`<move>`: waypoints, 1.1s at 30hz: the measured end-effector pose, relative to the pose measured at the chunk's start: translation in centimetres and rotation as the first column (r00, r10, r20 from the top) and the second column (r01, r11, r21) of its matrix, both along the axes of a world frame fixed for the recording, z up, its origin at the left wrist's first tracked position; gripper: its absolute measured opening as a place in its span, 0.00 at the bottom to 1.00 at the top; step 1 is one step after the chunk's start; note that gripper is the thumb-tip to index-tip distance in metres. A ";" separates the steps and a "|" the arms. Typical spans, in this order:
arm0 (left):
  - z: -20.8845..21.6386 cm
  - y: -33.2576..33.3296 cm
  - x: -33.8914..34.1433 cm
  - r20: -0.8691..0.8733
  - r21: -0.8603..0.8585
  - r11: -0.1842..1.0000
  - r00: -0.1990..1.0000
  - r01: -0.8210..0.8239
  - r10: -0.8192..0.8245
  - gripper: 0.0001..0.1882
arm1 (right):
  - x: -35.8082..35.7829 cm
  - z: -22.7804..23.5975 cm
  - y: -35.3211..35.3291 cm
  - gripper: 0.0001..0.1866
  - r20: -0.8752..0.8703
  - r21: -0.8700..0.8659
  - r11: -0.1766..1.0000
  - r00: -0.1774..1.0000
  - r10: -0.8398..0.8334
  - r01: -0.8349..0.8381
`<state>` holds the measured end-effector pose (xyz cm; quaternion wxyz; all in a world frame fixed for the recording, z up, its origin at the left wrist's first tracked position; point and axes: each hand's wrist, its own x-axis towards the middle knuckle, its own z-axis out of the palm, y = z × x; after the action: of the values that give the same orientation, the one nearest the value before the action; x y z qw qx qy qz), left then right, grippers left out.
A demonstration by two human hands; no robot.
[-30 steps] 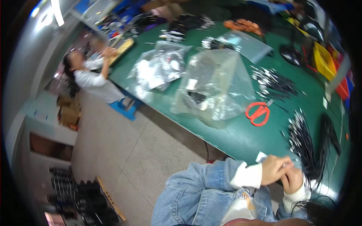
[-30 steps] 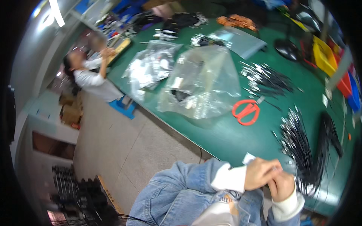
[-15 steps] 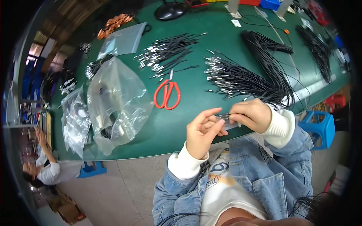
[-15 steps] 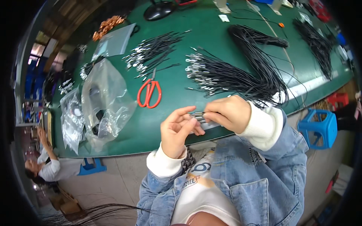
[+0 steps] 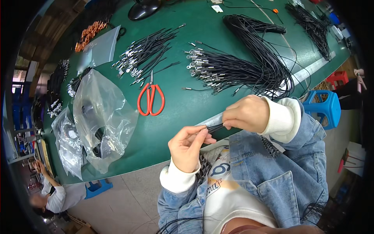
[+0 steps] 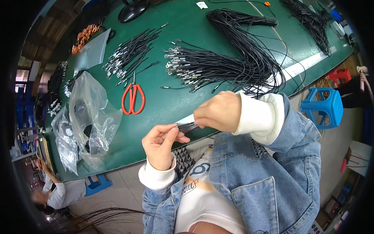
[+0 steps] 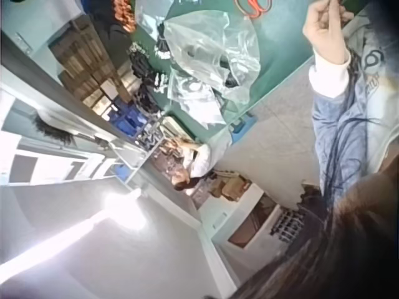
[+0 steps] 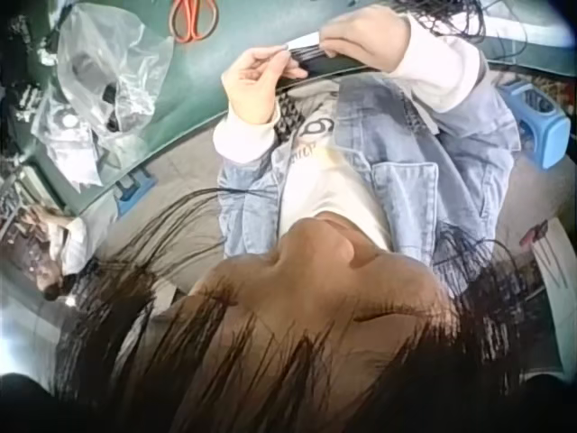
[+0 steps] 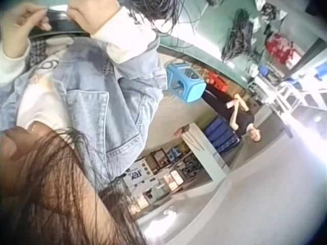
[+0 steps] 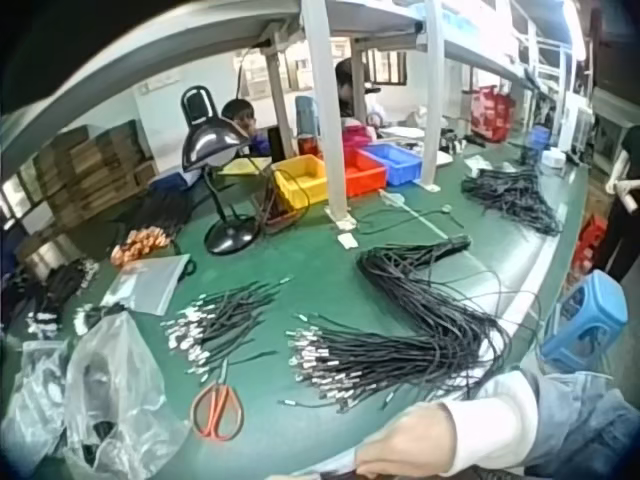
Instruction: The person measures black wires against a ruler on a workbench, trims them with scissors, and aligns the wire ends by hand.
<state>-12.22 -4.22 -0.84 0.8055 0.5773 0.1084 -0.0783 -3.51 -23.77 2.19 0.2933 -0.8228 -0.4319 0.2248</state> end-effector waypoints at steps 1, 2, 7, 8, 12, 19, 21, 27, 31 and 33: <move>-0.2 0.2 -0.4 -0.003 -0.009 1.000 1.000 -0.007 0.007 0.06 | -0.1 0.1 0.3 0.05 0.074 -0.005 0.998 0.995 0.068 -0.067; -0.3 0.4 -0.8 -0.007 -0.018 1.000 1.000 -0.015 0.015 0.05 | -0.2 0.1 0.8 0.05 0.066 -0.001 0.998 0.996 0.066 -0.066; -0.2 2.4 -2.2 0.103 0.575 0.816 0.995 -0.056 -0.004 0.14 | 0.3 -1.0 2.7 0.08 -0.017 -0.081 0.993 0.997 0.080 -0.081; -0.3 2.7 -2.1 0.093 0.580 0.813 0.996 -0.046 -0.009 0.14 | 0.4 -1.5 2.9 0.08 -0.021 -0.085 0.991 0.995 0.102 -0.103; -1.0 3.2 -1.8 0.398 0.821 0.514 0.895 -0.249 -0.202 0.13 | -0.1 -1.7 3.9 0.08 -0.007 -0.162 0.986 0.999 0.048 -0.049; -2.3 3.1 -1.4 0.457 0.863 0.396 0.820 -0.314 -0.344 0.13 | -0.4 -1.5 5.0 0.08 0.017 -0.272 0.962 0.999 0.042 -0.036; -2.4 3.3 -1.5 0.451 0.867 0.396 0.815 -0.302 -0.365 0.13 | -0.6 -1.6 5.1 0.09 0.047 -0.277 0.961 0.998 0.036 -0.021; -2.6 3.5 -1.4 0.452 0.873 0.384 0.795 -0.301 -0.404 0.12 | -0.8 -1.6 5.7 0.13 0.115 -0.288 0.953 0.992 -0.058 0.089; -2.6 3.5 -1.2 0.454 0.877 0.372 0.780 -0.305 -0.431 0.11 | -1.0 -1.7 6.0 0.13 0.134 -0.282 0.953 0.988 -0.075 0.111; -2.4 3.6 -1.1 0.449 0.881 0.367 0.776 -0.300 -0.444 0.11 | -1.1 -1.7 6.2 0.13 0.157 -0.278 0.955 0.986 -0.061 0.104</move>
<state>-13.37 -0.58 -3.29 0.3188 0.9198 -0.1686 0.1546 -4.59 -17.56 0.51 0.1480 -0.8881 -0.3806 0.2111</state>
